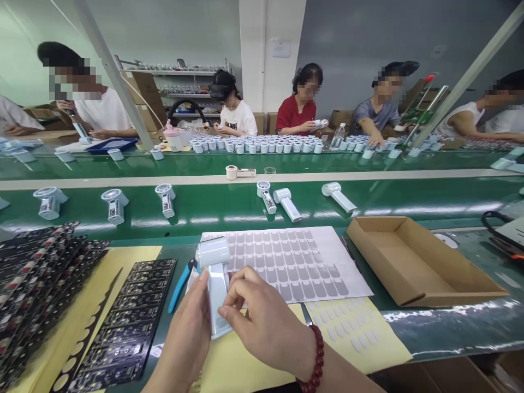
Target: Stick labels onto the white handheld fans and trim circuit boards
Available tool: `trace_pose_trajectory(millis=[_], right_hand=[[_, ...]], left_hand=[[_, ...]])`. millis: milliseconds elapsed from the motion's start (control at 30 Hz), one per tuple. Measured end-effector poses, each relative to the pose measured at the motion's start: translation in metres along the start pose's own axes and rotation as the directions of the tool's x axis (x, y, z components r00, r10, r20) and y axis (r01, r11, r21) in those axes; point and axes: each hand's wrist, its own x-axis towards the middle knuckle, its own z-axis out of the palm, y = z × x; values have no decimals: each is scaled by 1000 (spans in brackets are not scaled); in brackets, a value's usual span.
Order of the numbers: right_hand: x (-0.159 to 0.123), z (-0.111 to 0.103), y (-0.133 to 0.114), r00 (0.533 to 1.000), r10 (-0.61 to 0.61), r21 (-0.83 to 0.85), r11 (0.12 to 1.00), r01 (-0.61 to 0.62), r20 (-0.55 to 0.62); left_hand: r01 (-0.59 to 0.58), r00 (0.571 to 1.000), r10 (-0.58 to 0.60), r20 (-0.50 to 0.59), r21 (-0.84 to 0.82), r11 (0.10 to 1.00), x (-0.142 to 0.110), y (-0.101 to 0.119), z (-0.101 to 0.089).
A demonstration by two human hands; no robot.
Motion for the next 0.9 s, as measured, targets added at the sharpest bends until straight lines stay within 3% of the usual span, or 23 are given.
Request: trace_pose_trajectory(millis=[167,333,467,600,667,733,800,900], right_hand=[[-2,-6,4,996,-55,-86,995,49,-74],[-3,-23,6,997,-23,1,1000,23,-77],[-3,-30,5,996,11,123,992,1,-94],[-1,-43,13,957,10,345,934,95,-290],[-4,-59,24,918,16,176,983,59,-395],[-12,-78,39,884,20,-143,985,-98,-467],[-22,-96,59,848,55,-365,887,-284,-527],[-35,-114,91,797,125,-484,735,-474,-591]], left_hand=[[68,989,-65,132,-23,997,-2,0,5],[19,959,-43,280,87,996,-11,2,16],[22,973,-57,223,153,988,-15,0,25],[120,974,-162,158,243,963,-2,7,25],[81,973,-143,181,312,946,18,15,27],[-1,970,-86,228,355,935,44,26,34],[-62,973,-35,228,404,913,75,37,48],[-108,989,44,139,502,858,120,52,75]])
